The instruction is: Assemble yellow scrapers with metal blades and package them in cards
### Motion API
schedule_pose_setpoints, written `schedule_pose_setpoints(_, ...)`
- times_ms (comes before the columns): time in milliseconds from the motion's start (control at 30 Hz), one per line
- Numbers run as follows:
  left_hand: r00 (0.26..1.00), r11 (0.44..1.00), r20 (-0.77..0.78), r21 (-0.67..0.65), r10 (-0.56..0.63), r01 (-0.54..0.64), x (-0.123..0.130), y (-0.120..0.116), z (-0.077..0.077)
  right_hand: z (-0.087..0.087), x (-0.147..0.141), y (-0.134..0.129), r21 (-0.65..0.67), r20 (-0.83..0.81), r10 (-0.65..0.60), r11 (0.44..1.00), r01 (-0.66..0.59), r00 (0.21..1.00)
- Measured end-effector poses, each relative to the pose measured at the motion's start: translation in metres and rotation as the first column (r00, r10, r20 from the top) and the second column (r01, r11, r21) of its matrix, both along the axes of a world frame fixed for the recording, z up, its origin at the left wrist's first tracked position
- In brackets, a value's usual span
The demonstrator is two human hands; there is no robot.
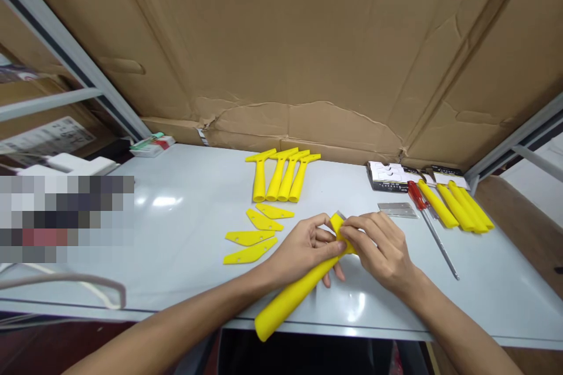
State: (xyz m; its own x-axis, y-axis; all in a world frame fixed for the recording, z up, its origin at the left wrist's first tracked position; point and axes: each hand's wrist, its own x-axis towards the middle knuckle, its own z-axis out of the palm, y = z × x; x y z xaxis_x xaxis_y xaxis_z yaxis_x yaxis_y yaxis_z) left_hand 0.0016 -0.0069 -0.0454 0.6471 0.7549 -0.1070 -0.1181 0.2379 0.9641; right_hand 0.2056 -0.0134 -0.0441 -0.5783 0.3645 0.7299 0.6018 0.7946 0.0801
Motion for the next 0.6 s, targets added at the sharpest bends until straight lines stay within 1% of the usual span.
schedule_pose_setpoints(100,1.0,0.999,-0.014,0.031,-0.004,0.005,-0.001,0.002,-0.002,0.001,-0.002,-0.001,-0.039,-0.034,0.007,0.999,-0.008,0.999)
schedule_pose_setpoints(167,1.0,0.999,-0.009,0.047,0.013,-0.013,-0.002,0.003,-0.002,0.002,-0.004,-0.001,-0.082,-0.087,0.023,0.996,-0.03,0.996)
schedule_pose_setpoints(267,0.999,0.997,0.004,0.067,0.043,-0.043,-0.004,0.007,-0.001,0.003,-0.003,0.0,-0.157,-0.096,0.054,0.985,-0.069,0.994)
schedule_pose_setpoints(400,0.998,0.995,-0.016,0.091,0.053,-0.051,-0.007,0.012,-0.003,0.003,0.002,0.001,-0.308,-0.154,0.094,0.941,-0.138,0.984)
schedule_pose_setpoints(500,0.996,0.994,-0.077,0.102,0.054,-0.046,-0.008,0.013,-0.007,0.004,0.002,0.0,-0.399,-0.222,0.064,0.904,-0.15,0.973)
schedule_pose_setpoints(600,0.991,0.994,-0.119,0.09,0.065,-0.054,-0.007,0.012,-0.009,0.006,0.0,-0.001,-0.453,-0.264,0.046,0.876,-0.166,0.963)
